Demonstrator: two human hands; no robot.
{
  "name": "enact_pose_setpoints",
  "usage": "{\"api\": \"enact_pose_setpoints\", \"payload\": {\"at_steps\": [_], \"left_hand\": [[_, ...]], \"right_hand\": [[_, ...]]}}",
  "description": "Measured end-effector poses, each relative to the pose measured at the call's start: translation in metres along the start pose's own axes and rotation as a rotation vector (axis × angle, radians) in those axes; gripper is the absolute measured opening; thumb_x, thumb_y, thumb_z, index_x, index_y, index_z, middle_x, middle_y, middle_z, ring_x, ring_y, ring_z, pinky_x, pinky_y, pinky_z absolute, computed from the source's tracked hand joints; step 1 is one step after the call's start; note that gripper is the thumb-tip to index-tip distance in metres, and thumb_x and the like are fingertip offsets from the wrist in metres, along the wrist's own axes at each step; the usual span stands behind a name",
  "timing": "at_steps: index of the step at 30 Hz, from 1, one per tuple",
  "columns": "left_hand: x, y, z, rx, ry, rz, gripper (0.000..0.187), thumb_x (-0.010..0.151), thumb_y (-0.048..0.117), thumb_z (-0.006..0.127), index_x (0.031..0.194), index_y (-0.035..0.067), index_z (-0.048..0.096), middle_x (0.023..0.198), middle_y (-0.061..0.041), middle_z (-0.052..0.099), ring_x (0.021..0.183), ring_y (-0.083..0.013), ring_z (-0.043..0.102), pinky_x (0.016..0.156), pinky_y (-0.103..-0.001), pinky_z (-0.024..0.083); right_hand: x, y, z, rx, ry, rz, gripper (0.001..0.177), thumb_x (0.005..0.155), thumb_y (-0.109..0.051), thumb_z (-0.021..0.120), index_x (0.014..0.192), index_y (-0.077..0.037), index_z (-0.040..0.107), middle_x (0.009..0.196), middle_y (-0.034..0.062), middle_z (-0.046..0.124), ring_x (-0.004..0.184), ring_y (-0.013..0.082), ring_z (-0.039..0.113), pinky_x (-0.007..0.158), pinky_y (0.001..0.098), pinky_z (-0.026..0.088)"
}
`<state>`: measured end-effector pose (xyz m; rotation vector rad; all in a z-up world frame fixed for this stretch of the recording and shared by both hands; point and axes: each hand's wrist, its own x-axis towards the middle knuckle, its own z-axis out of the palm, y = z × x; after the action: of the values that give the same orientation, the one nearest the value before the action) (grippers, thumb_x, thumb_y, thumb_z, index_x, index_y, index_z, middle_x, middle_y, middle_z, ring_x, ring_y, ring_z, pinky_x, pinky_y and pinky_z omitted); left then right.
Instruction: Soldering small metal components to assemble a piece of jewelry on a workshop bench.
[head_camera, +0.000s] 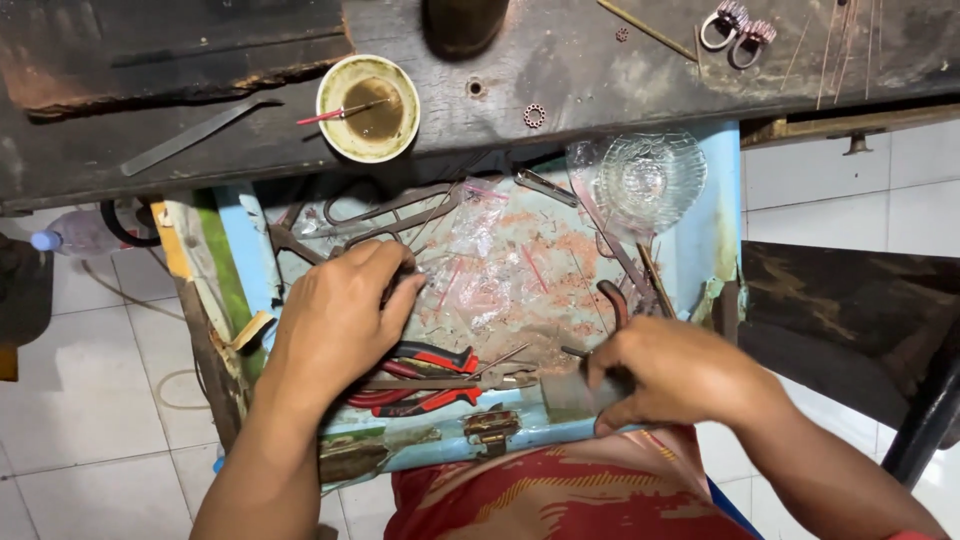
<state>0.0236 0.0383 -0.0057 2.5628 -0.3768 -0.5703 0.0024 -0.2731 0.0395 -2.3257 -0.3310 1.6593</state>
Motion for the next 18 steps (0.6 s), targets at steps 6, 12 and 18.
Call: {"api": "enact_pose_setpoints", "payload": {"at_steps": [6,12,18], "left_hand": [[-0.001,0.002,0.0,-0.029,0.093,0.045,0.014,0.093,0.024,0.068,0.104,0.014,0.071,0.078,-0.01,0.07,0.076,-0.0369,0.073,0.065,-0.049,0.059],[0.0,0.005,0.002,-0.046,0.167,0.091,0.012,0.095,0.023,0.069,0.102,0.014,0.071,0.075,-0.009,0.069,0.074,-0.0339,0.073,0.062,-0.044,0.059],[0.001,0.004,0.006,-0.072,0.157,0.11,0.013,0.094,0.024,0.068,0.103,0.015,0.072,0.078,-0.01,0.072,0.075,-0.0362,0.074,0.062,-0.047,0.059]], "right_hand": [[-0.001,0.007,-0.004,0.156,0.007,-0.026,0.015,0.083,-0.027,0.076,0.085,-0.018,0.088,0.067,0.0109,0.079,0.069,0.0318,0.076,0.069,0.0399,0.058],[-0.001,0.015,-0.024,0.404,0.36,-0.056,0.015,0.087,-0.015,0.07,0.082,-0.008,0.082,0.052,0.0072,0.056,0.054,0.0226,0.058,0.061,0.0375,0.055],[0.015,0.023,-0.023,0.514,0.515,-0.131,0.014,0.09,-0.011,0.07,0.084,-0.005,0.08,0.045,0.0024,0.042,0.047,0.0174,0.047,0.052,0.0337,0.049]]}}
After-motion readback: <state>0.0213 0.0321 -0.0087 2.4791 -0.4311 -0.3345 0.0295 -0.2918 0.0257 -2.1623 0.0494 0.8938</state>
